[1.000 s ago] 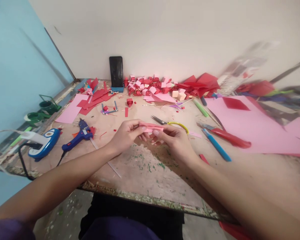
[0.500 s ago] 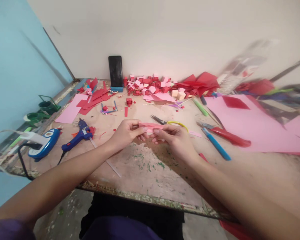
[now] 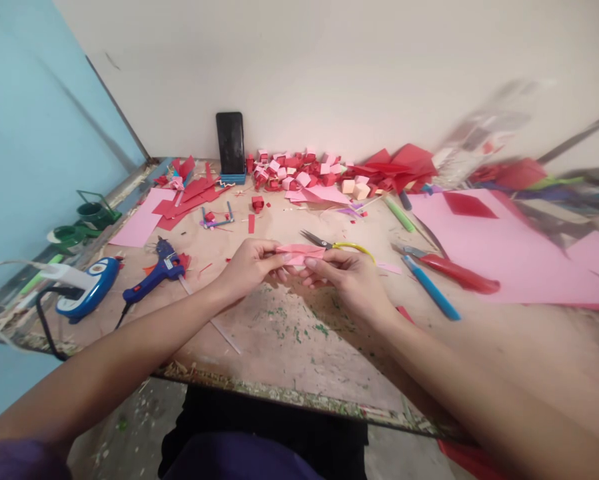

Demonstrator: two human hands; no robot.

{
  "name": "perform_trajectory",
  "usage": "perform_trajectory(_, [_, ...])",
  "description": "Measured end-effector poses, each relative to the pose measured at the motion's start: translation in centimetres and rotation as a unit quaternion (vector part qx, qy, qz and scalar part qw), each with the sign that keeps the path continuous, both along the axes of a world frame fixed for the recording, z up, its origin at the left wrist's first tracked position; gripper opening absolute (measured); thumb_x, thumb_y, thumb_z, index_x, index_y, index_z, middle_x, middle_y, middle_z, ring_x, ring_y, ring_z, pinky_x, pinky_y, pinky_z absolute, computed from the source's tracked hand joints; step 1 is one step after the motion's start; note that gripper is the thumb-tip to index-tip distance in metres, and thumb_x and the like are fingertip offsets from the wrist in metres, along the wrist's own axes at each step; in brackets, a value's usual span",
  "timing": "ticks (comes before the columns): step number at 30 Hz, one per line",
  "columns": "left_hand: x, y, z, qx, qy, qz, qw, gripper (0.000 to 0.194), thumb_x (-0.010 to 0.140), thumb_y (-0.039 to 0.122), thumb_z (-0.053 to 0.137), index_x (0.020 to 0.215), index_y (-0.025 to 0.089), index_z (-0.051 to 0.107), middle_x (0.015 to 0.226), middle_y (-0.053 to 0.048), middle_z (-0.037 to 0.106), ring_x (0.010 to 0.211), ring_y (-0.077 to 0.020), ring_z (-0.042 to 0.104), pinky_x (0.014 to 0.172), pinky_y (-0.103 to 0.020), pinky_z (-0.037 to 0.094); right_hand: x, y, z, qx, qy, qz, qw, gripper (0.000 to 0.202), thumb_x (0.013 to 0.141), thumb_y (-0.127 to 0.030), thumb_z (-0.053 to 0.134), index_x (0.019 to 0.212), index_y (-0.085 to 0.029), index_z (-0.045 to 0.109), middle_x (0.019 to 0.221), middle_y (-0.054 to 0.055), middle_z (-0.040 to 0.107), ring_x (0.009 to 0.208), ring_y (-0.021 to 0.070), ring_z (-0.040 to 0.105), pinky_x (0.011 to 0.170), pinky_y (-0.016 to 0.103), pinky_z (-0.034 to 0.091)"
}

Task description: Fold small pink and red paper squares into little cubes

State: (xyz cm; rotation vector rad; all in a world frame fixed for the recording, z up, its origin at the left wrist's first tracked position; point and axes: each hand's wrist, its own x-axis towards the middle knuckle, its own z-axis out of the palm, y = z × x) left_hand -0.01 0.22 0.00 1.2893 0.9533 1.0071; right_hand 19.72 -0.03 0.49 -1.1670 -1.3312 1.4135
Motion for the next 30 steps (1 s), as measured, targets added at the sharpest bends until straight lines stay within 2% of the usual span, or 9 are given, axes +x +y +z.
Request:
perform_trajectory(4, [0.05,0.08,-0.16,-0.01,0.008,0.003,1.0,0.02,0.084,0.029,0.075,0.089,0.01,0.077,0.075,-0.006,0.074,0.058,-0.0115,0.065,0.058,-0.024,0.052,0.08,0.19,-0.15,0.007,-0.009,-0.002,1.0,0.032,0.07,-0.046,0.088,0.072,-0.016,0.076,0.073,0.008,0.079,0.059,0.0163,0.07,0.059,0.028,0.056])
perform_trajectory(9, [0.13,0.08,-0.36,-0.016,0.023,-0.01,1.0,0.024,0.084,0.033,0.075,0.082,0.009,0.076,0.069,-0.007,0.073,0.057,-0.0126,0.066,0.057,-0.024,0.054,0.15,0.32,0.0,0.017,-0.026,-0.003,0.999,0.032,0.071,-0.046,0.088,0.07,-0.016,0.075,0.07,0.007,0.077,0.056,0.0158,0.069,0.056,0.027,0.054])
perform_trajectory(16, [0.05,0.11,-0.32,-0.019,0.027,-0.011,0.999,0.022,0.086,0.031,0.074,0.083,0.01,0.076,0.074,-0.008,0.076,0.058,-0.0126,0.067,0.058,-0.024,0.053,0.07,0.41,0.03,0.012,-0.022,0.0,1.0,0.032,0.071,-0.046,0.088,0.069,-0.016,0.075,0.071,0.007,0.077,0.056,0.0157,0.068,0.057,0.028,0.054])
perform_trajectory(22, [0.04,0.02,-0.08,0.021,0.053,0.006,0.998,0.02,0.086,0.03,0.074,0.081,0.01,0.076,0.072,-0.006,0.074,0.06,-0.0115,0.065,0.06,-0.022,0.052,0.1,0.36,-0.05,-0.027,-0.006,0.045,0.999,0.033,0.072,-0.047,0.086,0.08,-0.015,0.079,0.077,0.009,0.078,0.061,0.0166,0.069,0.059,0.029,0.055])
perform_trajectory(27, [0.11,0.09,-0.14,0.022,0.07,0.01,0.997,0.025,0.086,0.032,0.073,0.076,0.01,0.074,0.066,-0.005,0.072,0.056,-0.0111,0.063,0.056,-0.022,0.05,0.15,0.29,-0.19,-0.033,0.0,0.055,0.998,0.035,0.074,-0.047,0.085,0.082,-0.013,0.08,0.076,0.009,0.078,0.062,0.0166,0.07,0.061,0.029,0.057])
perform_trajectory(30, [0.08,0.12,-0.24,0.004,0.045,0.0,0.999,0.023,0.085,0.032,0.074,0.084,0.01,0.076,0.067,-0.005,0.072,0.057,-0.0115,0.064,0.058,-0.023,0.052,0.25,0.35,-0.1,-0.027,-0.003,0.051,0.998,0.033,0.075,-0.046,0.085,0.079,-0.013,0.079,0.077,0.009,0.078,0.061,0.0161,0.069,0.059,0.027,0.056])
